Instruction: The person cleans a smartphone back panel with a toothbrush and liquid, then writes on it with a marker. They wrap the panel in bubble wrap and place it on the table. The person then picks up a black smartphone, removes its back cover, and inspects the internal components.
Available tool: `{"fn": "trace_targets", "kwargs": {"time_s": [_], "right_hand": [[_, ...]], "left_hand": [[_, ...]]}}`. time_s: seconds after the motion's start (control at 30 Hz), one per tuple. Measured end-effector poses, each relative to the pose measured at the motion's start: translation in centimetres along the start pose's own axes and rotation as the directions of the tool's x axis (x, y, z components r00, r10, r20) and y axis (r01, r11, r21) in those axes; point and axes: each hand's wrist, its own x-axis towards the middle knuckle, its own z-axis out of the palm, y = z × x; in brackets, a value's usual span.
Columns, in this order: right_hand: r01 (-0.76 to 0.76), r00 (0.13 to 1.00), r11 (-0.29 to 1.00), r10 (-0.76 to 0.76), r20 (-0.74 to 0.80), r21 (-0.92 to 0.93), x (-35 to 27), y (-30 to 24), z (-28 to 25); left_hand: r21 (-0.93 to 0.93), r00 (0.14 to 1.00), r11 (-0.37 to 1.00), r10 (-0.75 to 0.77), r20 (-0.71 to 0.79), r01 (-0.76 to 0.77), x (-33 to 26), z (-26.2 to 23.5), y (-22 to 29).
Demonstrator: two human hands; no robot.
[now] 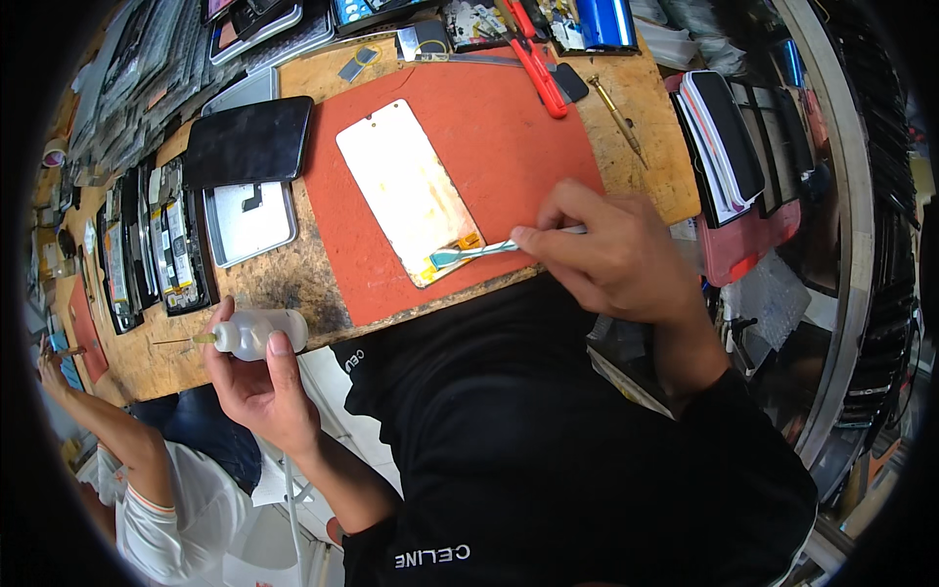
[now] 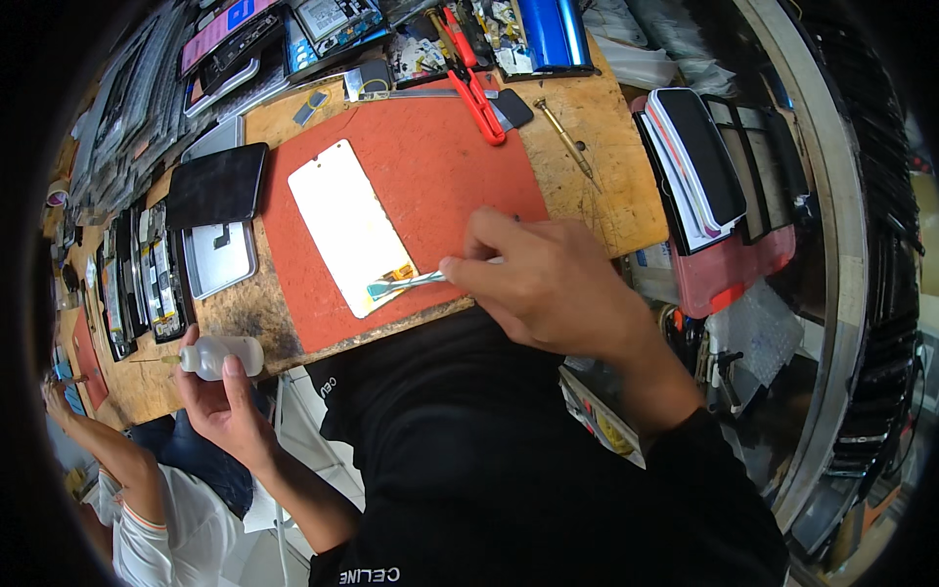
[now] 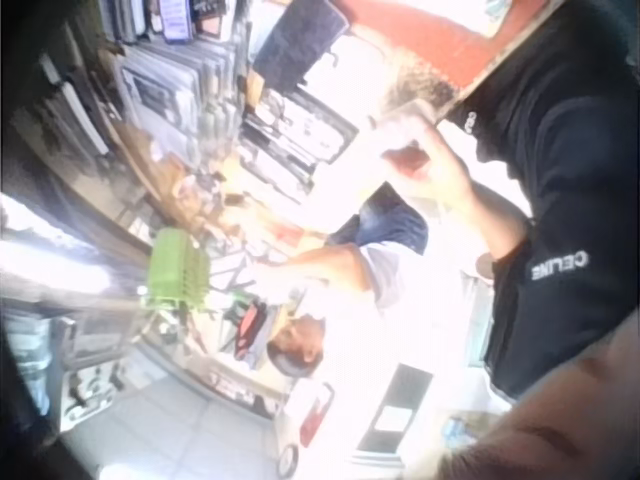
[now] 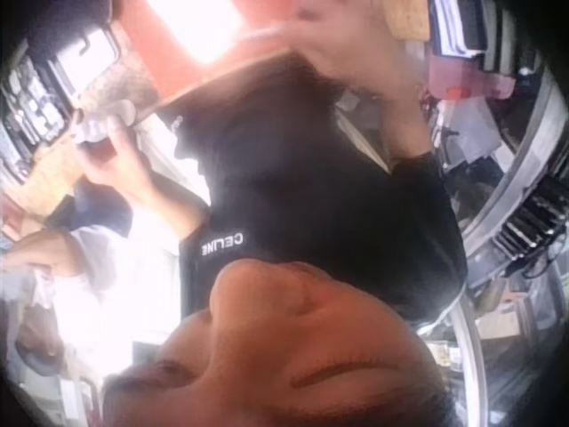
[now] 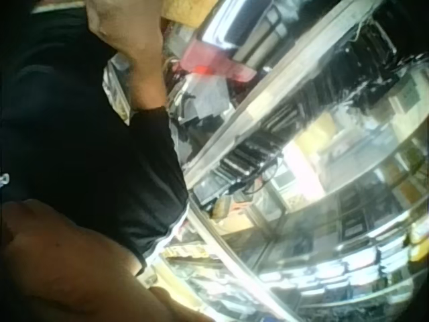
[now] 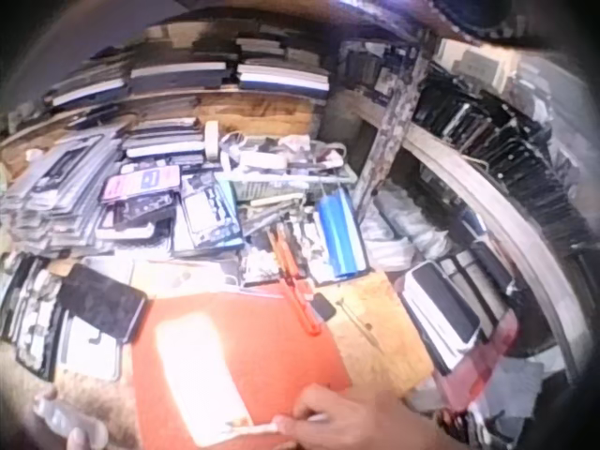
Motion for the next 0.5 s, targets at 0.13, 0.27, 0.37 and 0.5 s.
{"fn": "trace_targets", "kwargs": {"time_s": [0.13,0.27,0.37,0.5], "right_hand": [[-0.005,1.000,1.000,0.005,-0.027,0.000,0.6,-0.6,0.6],[-0.026,0.999,0.998,0.029,-0.044,0.061,0.3,-1.1,0.0],[-0.093,0.996,0.996,0.093,0.002,0.012,0.2,-1.4,0.3],[-0.015,1.000,0.999,0.015,0.006,0.050,-0.1,-1.5,0.0]], "left_hand": [[0.012,0.999,0.999,0.037,0.020,-0.037,-0.1,0.2,-0.1],[0.021,0.998,0.998,0.055,0.036,-0.056,-0.2,0.5,-0.1],[-0.016,0.999,0.999,0.035,0.031,-0.035,-0.3,0.8,-0.1],[0.003,0.996,0.997,0.077,0.044,-0.077,0.2,1.1,0.3]]}}
